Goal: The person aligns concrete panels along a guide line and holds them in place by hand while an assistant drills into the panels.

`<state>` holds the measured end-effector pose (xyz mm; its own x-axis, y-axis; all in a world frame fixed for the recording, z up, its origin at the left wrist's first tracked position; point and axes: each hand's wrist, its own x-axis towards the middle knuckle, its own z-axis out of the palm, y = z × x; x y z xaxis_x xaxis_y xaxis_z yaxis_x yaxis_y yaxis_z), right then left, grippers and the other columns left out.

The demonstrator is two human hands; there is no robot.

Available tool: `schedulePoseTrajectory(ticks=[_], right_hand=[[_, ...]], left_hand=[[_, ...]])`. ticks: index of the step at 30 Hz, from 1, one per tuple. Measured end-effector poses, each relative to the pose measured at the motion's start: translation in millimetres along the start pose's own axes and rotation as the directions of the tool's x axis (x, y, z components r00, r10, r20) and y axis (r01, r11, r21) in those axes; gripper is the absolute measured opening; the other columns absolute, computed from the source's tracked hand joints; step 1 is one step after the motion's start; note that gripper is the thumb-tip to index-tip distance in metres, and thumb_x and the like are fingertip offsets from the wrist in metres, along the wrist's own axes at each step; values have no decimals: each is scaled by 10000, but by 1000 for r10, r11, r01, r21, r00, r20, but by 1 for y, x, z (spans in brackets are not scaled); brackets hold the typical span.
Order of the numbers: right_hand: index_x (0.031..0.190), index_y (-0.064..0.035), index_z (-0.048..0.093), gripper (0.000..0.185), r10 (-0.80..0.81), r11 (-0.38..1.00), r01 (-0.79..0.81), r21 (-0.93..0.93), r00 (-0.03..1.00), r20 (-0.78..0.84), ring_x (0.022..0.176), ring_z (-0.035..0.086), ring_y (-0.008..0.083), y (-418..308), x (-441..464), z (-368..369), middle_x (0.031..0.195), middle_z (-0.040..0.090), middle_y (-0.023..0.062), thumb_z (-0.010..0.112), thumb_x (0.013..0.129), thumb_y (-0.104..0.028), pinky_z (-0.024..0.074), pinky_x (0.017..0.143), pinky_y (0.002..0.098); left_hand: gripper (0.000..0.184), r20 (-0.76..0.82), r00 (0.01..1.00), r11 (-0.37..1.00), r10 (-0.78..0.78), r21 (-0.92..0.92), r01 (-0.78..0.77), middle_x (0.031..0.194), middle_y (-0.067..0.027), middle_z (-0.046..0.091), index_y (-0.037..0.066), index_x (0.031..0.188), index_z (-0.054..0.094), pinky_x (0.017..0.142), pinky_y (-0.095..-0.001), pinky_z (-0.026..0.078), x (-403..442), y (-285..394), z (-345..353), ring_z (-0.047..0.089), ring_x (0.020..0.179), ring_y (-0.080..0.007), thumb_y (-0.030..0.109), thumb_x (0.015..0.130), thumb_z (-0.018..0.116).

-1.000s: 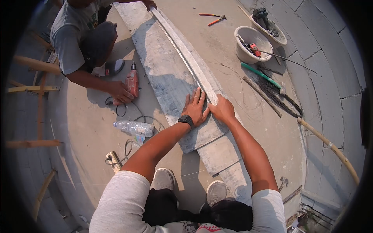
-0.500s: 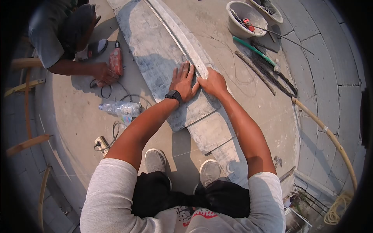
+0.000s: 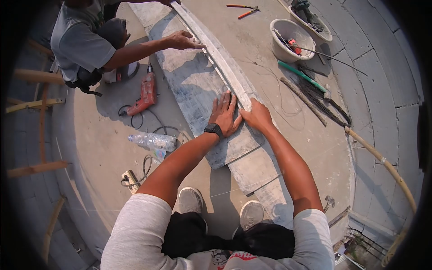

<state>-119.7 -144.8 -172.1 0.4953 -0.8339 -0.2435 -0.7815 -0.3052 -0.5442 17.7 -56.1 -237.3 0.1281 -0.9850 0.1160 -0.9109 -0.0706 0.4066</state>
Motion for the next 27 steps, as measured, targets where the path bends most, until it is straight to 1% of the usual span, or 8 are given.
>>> schedulePoseTrajectory(ticks=[3, 5, 15, 20, 27], right_hand=[[1128, 57, 599, 523, -13, 1000, 13, -12, 1000, 2, 981, 663, 466, 0, 0, 1, 1003, 679, 328, 710, 812, -346, 516, 871, 516], [1129, 55, 600, 520, -9, 1000, 9, -30, 1000, -6, 973, 665, 466, -1, -1, 1, 991, 682, 326, 710, 813, -343, 517, 871, 513], [1158, 57, 598, 546, -24, 999, 23, -33, 999, -30, 971, 667, 463, 0, -1, 3, 985, 682, 328, 713, 805, -343, 521, 867, 509], [1155, 55, 600, 544, -11, 999, 10, -34, 1000, -23, 977, 665, 461, -2, -2, 0, 993, 681, 325, 710, 802, -343, 520, 867, 508], [1155, 54, 600, 539, -13, 1000, 12, -25, 999, -33, 977, 664, 461, -1, -2, 2, 999, 681, 324, 706, 800, -337, 519, 865, 508]], left_hand=[[759, 3, 1000, 1000, -2, 8, 2, 1594, -277, 221, -14, 1513, 313, 1216, -549, 139, 0, 0, -1, 198, 1499, -399, 448, 947, 520], [757, 37, 999, 1000, -15, 12, 15, 1608, -247, 212, -1, 1527, 298, 1227, -527, 114, 0, 1, -3, 179, 1510, -365, 459, 956, 485], [772, 39, 999, 999, -11, 48, 9, 1605, -245, 212, -2, 1522, 299, 1223, -532, 130, 0, 1, -3, 187, 1504, -375, 456, 938, 512], [769, 13, 1000, 1000, 2, 13, -2, 1593, -249, 228, -5, 1515, 308, 1219, -540, 137, 0, 0, -2, 193, 1499, -384, 440, 930, 534], [759, 8, 1000, 1000, -7, -2, 7, 1596, -252, 224, -4, 1513, 317, 1219, -540, 140, 0, 0, -2, 194, 1499, -385, 439, 934, 526]])
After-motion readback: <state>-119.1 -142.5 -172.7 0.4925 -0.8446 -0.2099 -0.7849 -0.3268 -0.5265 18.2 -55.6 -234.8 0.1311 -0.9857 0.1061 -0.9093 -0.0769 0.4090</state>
